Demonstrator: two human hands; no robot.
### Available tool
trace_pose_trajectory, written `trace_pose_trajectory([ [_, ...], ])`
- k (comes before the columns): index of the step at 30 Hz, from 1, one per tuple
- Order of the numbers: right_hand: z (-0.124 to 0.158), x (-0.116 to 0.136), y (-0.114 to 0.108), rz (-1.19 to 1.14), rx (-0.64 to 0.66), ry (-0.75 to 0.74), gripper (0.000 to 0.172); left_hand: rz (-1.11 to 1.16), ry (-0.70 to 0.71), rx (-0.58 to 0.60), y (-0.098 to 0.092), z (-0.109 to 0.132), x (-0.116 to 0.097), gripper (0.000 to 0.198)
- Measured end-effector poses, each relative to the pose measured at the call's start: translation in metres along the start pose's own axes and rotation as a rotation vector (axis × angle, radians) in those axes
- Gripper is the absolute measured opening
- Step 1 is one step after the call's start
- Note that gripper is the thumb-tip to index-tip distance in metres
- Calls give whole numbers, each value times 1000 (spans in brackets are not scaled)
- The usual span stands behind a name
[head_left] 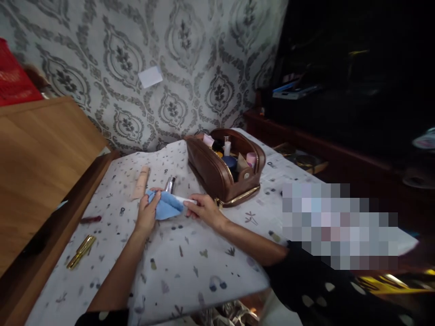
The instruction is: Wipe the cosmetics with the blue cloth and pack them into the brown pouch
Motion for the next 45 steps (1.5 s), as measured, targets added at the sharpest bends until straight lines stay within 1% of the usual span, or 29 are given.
trace_pose_trajectory([
  [4,6,26,-9,309,-64,-178,17,17,-3,2,-2,-3,5,43],
  [6,9,34,-8,407,-63,-231,13,23,-17,-10,-4,-4,7,43],
  [12,9,36,-8,410,-65,-241,13,42,-47,-29,-2,-1,8,47],
  [16,7,32,-10,329,-85,-217,22,66,-71,-10,1,2,5,48],
  [18,6,29,-9,249,-79,-196,27,60,-74,-11,0,3,5,46],
  [22,1,21,-8,65,-74,-161,32,23,-53,6,-1,3,4,43],
  [27,-3,5,-9,-87,-97,-50,39,1,-13,38,1,2,2,39],
  [31,-3,-1,-7,-184,-86,30,41,-24,33,67,4,3,-2,36],
  [34,0,1,-5,-228,-78,60,40,-43,42,77,4,4,-2,36],
  [38,3,-3,-3,-319,-82,141,40,-48,48,78,5,5,-3,36],
  [42,5,-5,0,-403,-69,197,41,10,21,52,6,7,-5,39],
  [45,7,-2,6,-458,-18,209,44,105,-52,23,5,8,-4,43],
])
Point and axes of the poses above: each hand's wrist, its own z-axis away from the middle knuckle, its own y-axis out of the palm, x = y × z, the point moved 9 cm from there along -z, towards the middle knuckle, and after that the axes turned 8 degrees about -y, right-handed, at the moved point
